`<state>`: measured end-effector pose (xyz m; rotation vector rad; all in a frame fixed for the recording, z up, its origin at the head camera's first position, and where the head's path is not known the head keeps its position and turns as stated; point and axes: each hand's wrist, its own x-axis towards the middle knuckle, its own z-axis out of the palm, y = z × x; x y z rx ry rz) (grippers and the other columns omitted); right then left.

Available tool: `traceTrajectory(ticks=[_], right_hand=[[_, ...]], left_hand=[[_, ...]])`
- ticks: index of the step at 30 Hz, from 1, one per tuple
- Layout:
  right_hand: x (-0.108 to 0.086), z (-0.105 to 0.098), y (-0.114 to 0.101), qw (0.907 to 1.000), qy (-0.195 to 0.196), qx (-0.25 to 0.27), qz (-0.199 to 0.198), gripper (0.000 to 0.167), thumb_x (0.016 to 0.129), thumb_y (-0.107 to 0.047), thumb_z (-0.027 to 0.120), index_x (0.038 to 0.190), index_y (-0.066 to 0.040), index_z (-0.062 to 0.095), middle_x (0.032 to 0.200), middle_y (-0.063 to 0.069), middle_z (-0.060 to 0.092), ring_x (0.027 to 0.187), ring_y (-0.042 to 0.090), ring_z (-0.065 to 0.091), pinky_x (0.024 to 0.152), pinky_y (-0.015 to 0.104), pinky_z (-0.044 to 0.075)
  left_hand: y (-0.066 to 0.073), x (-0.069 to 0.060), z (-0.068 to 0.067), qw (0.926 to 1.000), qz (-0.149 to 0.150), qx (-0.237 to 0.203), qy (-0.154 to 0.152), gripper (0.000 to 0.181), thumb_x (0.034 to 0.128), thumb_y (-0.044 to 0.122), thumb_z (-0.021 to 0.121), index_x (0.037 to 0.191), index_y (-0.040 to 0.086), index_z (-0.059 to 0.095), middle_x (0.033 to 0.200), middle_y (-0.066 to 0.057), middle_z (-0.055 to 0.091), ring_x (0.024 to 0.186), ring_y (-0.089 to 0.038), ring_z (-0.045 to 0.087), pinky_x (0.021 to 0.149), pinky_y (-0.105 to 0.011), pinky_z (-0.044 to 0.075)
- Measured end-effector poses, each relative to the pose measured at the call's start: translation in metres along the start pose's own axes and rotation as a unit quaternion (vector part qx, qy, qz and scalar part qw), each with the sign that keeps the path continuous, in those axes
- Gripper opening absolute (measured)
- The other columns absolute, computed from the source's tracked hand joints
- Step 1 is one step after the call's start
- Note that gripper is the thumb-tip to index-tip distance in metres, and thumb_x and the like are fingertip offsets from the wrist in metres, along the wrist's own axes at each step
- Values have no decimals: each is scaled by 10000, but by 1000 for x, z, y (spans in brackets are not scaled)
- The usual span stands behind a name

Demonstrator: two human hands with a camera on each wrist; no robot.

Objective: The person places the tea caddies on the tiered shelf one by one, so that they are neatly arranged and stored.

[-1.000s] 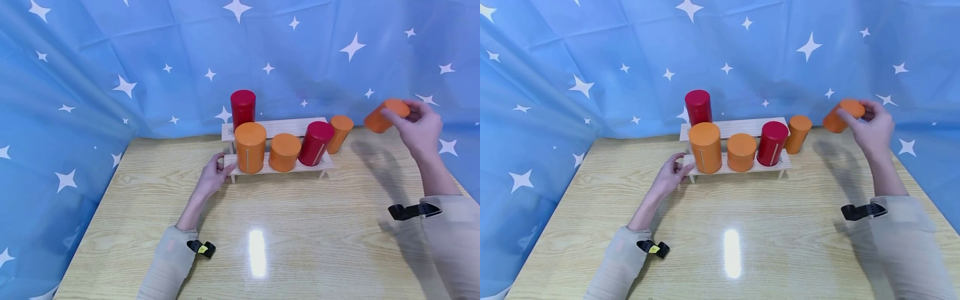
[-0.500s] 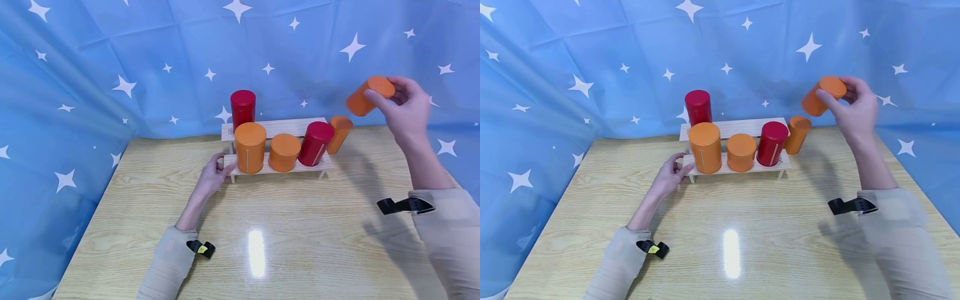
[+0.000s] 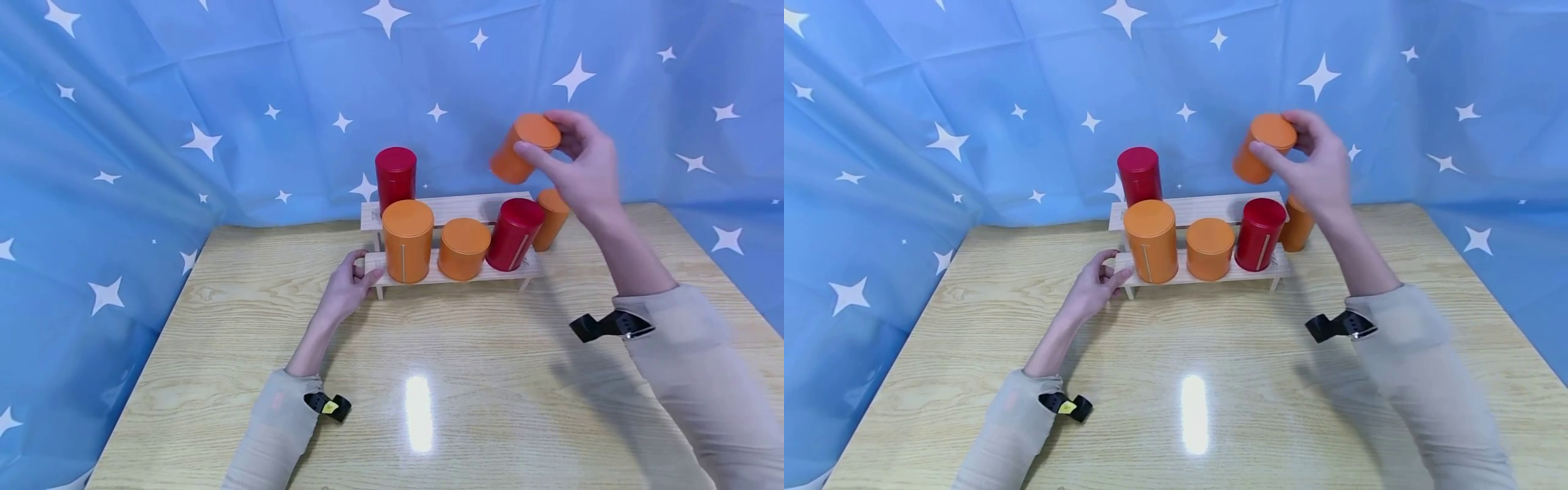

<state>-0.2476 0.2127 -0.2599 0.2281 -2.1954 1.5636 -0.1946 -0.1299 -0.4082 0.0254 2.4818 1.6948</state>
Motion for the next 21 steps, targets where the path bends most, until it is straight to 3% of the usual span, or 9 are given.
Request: traceTrajectory(ticks=[10, 21], right_hand=[[-6, 41, -7, 9927, -901, -794, 66, 625, 897, -353, 777, 1431, -119, 551, 1287, 65, 616, 1129, 193, 578, 983, 286, 428], [-6, 58, 0, 9797, -1512, -1315, 6, 658, 905, -419, 754, 1426, -81, 537, 1264, 92, 623, 1113, 232, 580, 907, 320, 437]], left_hand=[[0, 1, 0, 10000, -3, 39, -9, 639, 1005, 257, 663, 1532, 48, 366, 894, -66, 541, 776, -214, 587, 632, -274, 452], [0, 0, 0, 10000, 24, -12, -13, 643, 1003, 262, 666, 1531, 50, 368, 864, -59, 526, 757, -214, 562, 623, -279, 442]])
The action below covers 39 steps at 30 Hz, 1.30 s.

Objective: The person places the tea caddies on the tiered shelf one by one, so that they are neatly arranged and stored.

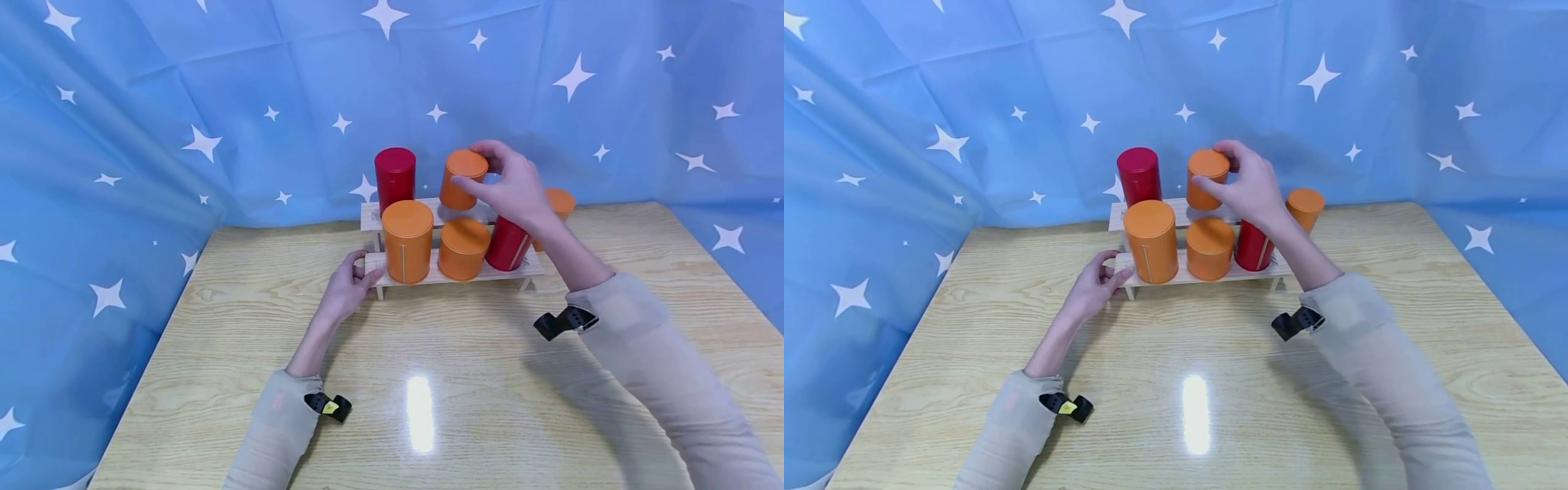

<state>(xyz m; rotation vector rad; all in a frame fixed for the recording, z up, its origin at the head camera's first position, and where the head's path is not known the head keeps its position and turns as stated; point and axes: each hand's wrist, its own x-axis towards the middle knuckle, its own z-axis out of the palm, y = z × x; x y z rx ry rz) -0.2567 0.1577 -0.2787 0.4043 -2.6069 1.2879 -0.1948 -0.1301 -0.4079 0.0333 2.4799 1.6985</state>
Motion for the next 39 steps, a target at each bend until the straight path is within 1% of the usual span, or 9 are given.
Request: traceTrajectory(ticks=[7, 11, 17, 20, 26, 29, 33, 36, 39], right_hand=[[6, 6, 2, 9988, -433, -160, 141, 634, 916, -393, 744, 1417, -63, 537, 1297, 127, 611, 1140, 274, 577, 936, 401, 452], [8, 8, 4, 9977, -594, -274, 149, 628, 923, -352, 745, 1423, -42, 527, 1311, 153, 605, 1154, 296, 577, 965, 444, 458], [8, 10, 6, 9965, -766, -328, 89, 608, 930, -327, 744, 1417, -38, 522, 1305, 166, 607, 1166, 314, 579, 980, 471, 461], [9, 11, 7, 9959, -833, -339, 79, 610, 939, -332, 735, 1425, -38, 512, 1314, 170, 600, 1178, 320, 574, 993, 479, 460], [9, 11, 8, 9945, -978, -372, 62, 620, 948, -342, 723, 1441, -41, 495, 1326, 171, 590, 1195, 324, 567, 1004, 487, 458], [10, 11, 7, 9939, -1030, -382, 43, 649, 950, -358, 719, 1459, -36, 477, 1376, 173, 563, 1250, 334, 536, 1039, 495, 436], [10, 6, 5, 9955, -935, -157, 69, 713, 941, -423, 714, 1487, -44, 455, 1463, 162, 504, 1347, 337, 467, 1108, 502, 375], [9, 1, 3, 9977, -672, 95, 2, 703, 934, -440, 718, 1471, -55, 479, 1459, 145, 513, 1355, 328, 468, 1126, 486, 360], [7, -5, 3, 9992, -342, 189, -97, 667, 932, -435, 722, 1446, -66, 513, 1414, 126, 553, 1316, 303, 509, 1116, 439, 381]], left_hand=[[-1, 1, 0, 10000, 37, 38, 32, 630, 1004, 265, 665, 1526, 56, 382, 852, -67, 545, 762, -249, 586, 624, -281, 446], [-1, 0, 0, 10000, 45, 40, 18, 629, 1003, 264, 665, 1525, 56, 383, 867, -72, 557, 782, -266, 600, 632, -279, 455], [-1, 0, 0, 10000, 55, 31, 21, 624, 1003, 260, 666, 1523, 57, 386, 864, -77, 561, 797, -301, 608, 622, -275, 449], [-1, 0, 0, 10000, 48, 30, 27, 627, 1002, 260, 667, 1523, 56, 384, 862, -74, 556, 784, -279, 602, 614, -274, 442], [0, 0, 0, 10000, 40, 65, 33, 626, 1003, 266, 664, 1523, 54, 385, 867, -70, 556, 740, -193, 563, 615, -281, 440], [-1, 0, 0, 10000, 42, 74, 23, 627, 1004, 264, 664, 1524, 54, 384, 870, -66, 553, 735, -178, 555, 619, -280, 441], [-1, -1, 0, 10000, 50, 71, 17, 627, 1004, 261, 665, 1524, 53, 383, 863, -64, 549, 737, -190, 558, 622, -278, 443], [-1, -1, 0, 10000, 56, 58, 19, 625, 1004, 262, 664, 1522, 49, 385, 859, -65, 552, 742, -205, 567, 624, -280, 447], [-1, 0, 0, 10000, 66, 42, 20, 627, 1004, 259, 665, 1521, 43, 385, 858, -64, 551, 745, -207, 569, 627, -281, 449]])
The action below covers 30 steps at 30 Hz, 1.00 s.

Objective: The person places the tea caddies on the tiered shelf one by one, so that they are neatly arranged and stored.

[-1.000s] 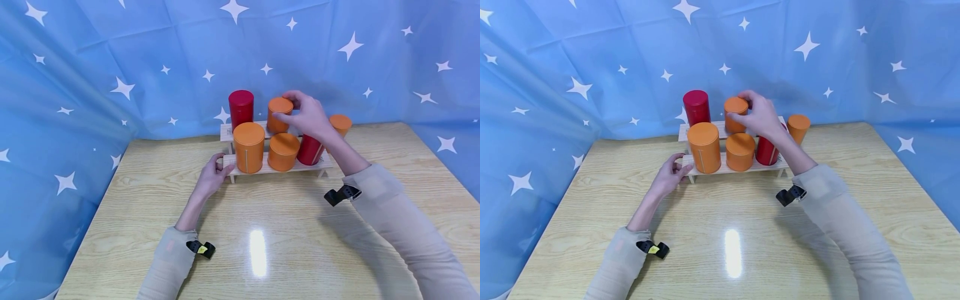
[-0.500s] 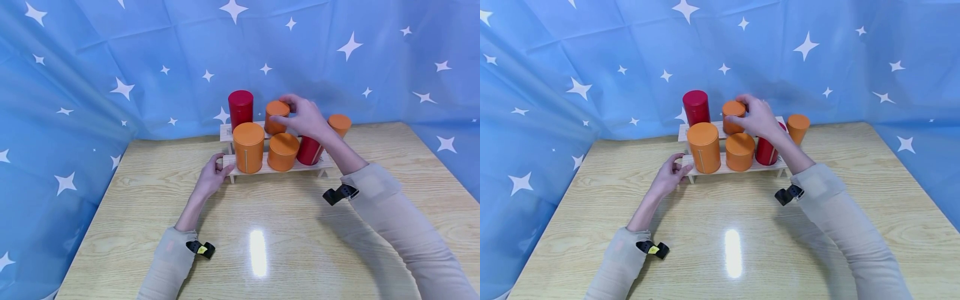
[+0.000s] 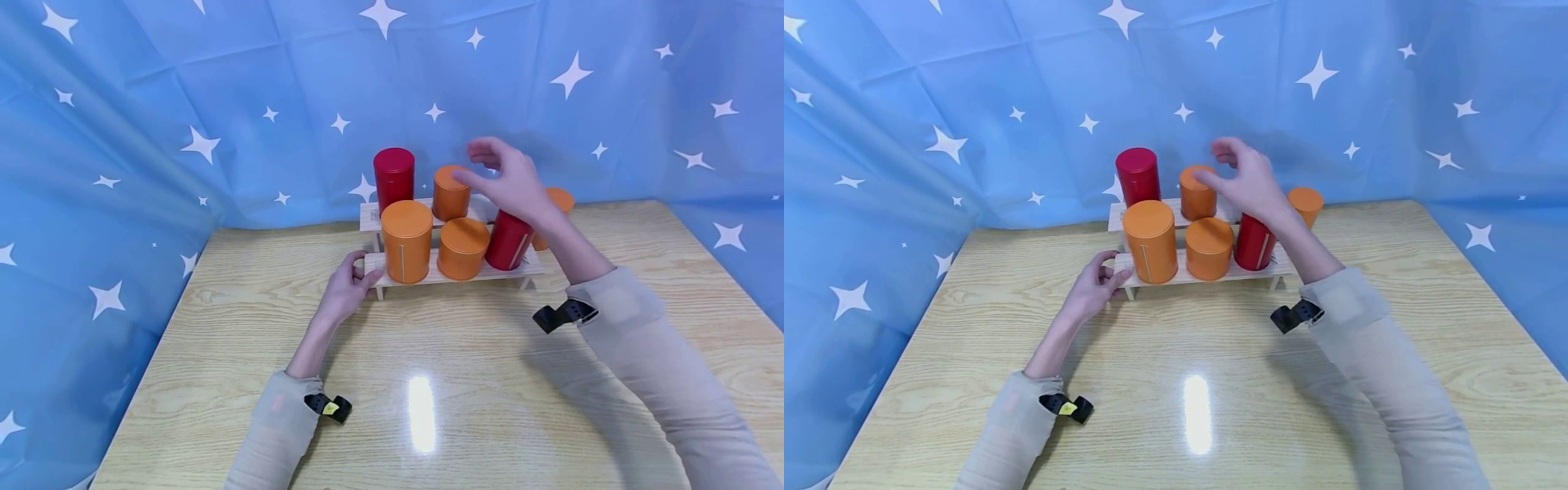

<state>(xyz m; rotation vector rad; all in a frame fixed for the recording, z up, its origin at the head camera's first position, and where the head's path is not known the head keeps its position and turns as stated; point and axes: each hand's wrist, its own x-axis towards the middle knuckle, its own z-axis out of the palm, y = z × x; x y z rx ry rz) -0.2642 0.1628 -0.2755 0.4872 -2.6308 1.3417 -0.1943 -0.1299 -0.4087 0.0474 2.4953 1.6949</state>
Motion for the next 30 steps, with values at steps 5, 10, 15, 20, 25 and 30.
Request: traceTrajectory(ticks=[5, 10, 15, 20, 25, 30], right_hand=[[-3, -12, 5, 9992, 386, 91, 36, 633, 941, -412, 713, 1442, -75, 526, 1393, 120, 569, 1291, 295, 525, 1111, 359, 384], [-6, -26, 16, 9980, 594, 162, 157, 607, 951, -364, 708, 1447, -70, 519, 1399, 137, 562, 1295, 314, 515, 1113, 334, 376], [-10, -39, 32, 9967, 721, 200, 328, 605, 955, -344, 702, 1454, -62, 508, 1401, 151, 551, 1296, 311, 506, 1120, 333, 368], [-14, -50, 53, 9958, 754, 69, 520, 636, 960, -354, 689, 1473, -43, 479, 1415, 169, 526, 1307, 332, 486, 1135, 372, 356], [-20, -60, 73, 9947, 777, -117, 670, 649, 964, -374, 667, 1475, -26, 468, 1426, 206, 502, 1305, 365, 474, 1129, 364, 360], [-27, -67, 89, 9937, 781, -359, 725, 645, 975, -377, 649, 1468, -4, 466, 1425, 237, 502, 1296, 414, 473, 1125, 400, 372]], left_hand=[[-1, 0, 0, 10000, 1, -12, 9, 624, 1004, 254, 665, 1520, 41, 385, 860, -66, 551, 743, -202, 566, 635, -285, 451], [-1, 0, 0, 10000, -19, 52, 15, 625, 1005, 265, 663, 1522, 49, 385, 876, -71, 562, 759, -218, 587, 630, -282, 449], [0, -1, 0, 10000, -33, 53, 5, 629, 1006, 261, 662, 1528, 54, 377, 882, -72, 564, 765, -222, 593, 622, -278, 445], [0, -1, 1, 10000, -60, 35, 23, 621, 1008, 264, 659, 1526, 62, 383, 887, -74, 564, 767, -222, 592, 623, -281, 443], [0, -1, 1, 10000, -69, 21, 30, 620, 1009, 260, 658, 1526, 59, 383, 895, -80, 568, 787, -244, 612, 628, -279, 451], [0, 0, 1, 9999, -109, -18, 41, 618, 1008, 256, 659, 1525, 57, 384, 903, -88, 567, 804, -267, 629, 644, -280, 464]])
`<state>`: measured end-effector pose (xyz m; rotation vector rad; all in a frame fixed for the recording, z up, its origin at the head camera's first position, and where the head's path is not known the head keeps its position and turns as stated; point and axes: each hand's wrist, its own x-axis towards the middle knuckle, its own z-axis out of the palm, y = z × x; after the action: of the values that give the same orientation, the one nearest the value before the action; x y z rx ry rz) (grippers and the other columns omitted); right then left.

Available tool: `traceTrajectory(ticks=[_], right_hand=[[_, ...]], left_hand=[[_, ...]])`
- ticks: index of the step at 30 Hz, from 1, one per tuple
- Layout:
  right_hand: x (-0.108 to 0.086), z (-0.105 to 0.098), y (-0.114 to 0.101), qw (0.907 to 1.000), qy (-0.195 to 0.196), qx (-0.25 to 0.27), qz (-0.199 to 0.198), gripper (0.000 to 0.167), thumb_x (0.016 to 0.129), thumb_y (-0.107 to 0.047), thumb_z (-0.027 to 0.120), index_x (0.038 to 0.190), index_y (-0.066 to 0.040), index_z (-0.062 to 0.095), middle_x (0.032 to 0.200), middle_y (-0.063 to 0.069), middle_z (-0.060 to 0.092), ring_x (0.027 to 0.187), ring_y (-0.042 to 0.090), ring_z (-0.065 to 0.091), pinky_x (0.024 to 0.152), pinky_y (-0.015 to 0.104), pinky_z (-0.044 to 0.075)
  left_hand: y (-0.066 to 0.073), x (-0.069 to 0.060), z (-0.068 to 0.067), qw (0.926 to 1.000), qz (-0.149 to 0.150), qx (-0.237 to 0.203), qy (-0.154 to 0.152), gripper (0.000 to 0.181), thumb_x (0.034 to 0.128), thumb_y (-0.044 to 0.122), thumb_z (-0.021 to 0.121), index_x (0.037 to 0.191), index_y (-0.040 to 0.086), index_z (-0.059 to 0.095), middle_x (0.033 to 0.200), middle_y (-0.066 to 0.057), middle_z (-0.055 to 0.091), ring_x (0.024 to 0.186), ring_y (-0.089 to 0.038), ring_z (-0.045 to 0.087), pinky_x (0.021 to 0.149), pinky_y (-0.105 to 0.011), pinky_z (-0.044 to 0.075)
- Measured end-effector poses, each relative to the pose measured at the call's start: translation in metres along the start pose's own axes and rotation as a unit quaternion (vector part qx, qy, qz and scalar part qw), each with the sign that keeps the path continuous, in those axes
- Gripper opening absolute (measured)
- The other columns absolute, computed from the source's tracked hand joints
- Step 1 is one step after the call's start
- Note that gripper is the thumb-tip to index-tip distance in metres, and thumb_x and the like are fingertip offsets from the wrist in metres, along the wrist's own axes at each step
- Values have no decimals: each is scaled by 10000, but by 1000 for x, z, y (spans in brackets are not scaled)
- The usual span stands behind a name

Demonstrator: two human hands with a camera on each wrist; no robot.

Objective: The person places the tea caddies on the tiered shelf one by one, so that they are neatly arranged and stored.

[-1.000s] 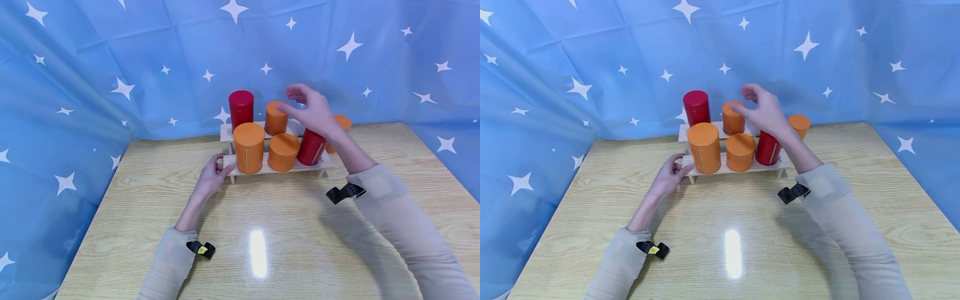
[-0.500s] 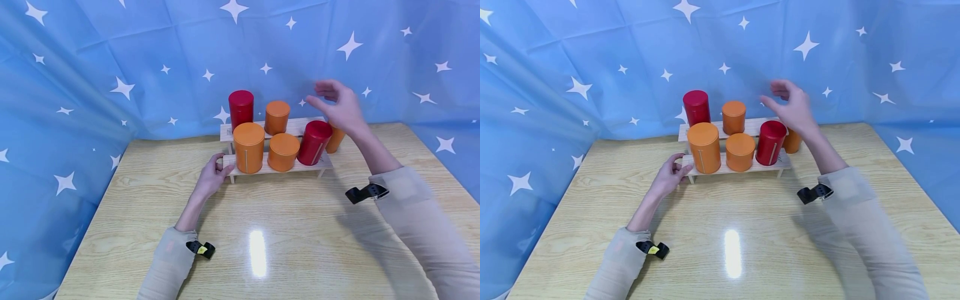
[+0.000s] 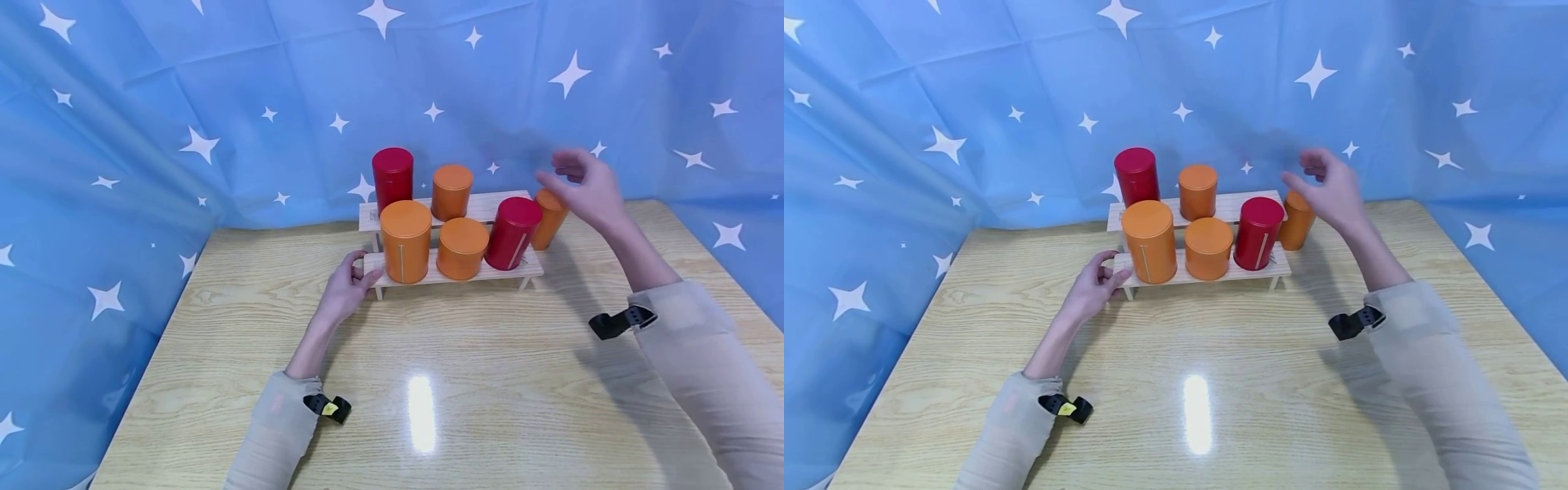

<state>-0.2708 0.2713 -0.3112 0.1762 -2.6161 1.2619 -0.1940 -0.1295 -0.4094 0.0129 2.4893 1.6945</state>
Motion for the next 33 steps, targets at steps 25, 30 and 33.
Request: traceTrajectory(ticks=[25, 30, 33], right_hand=[[-8, 5, 51, 9953, -708, -621, 203, 642, 983, -246, 658, 1475, 74, 401, 1385, 319, 474, 1180, 496, 498, 732, 102, 366], [-11, 4, 52, 9971, -453, -565, 213, 645, 969, -284, 683, 1455, 68, 446, 1359, 296, 514, 1116, 419, 524, 720, 92, 386], [-12, 2, 50, 9984, -260, -426, 262, 683, 950, -344, 711, 1457, 43, 465, 1349, 260, 527, 1063, 303, 528, 706, 67, 407]], left_hand=[[-1, 1, 0, 10000, -24, 1, -18, 621, 1006, 273, 657, 1527, 74, 383, 895, -74, 555, 774, -207, 571, 644, -282, 453], [-1, 1, 1, 10000, -14, 25, -10, 615, 1006, 268, 659, 1521, 65, 389, 898, -73, 559, 765, -191, 568, 638, -278, 451], [-1, 1, 0, 10000, -33, 10, -12, 616, 1007, 264, 657, 1524, 66, 386, 903, -76, 560, 781, -213, 584, 639, -277, 455]])
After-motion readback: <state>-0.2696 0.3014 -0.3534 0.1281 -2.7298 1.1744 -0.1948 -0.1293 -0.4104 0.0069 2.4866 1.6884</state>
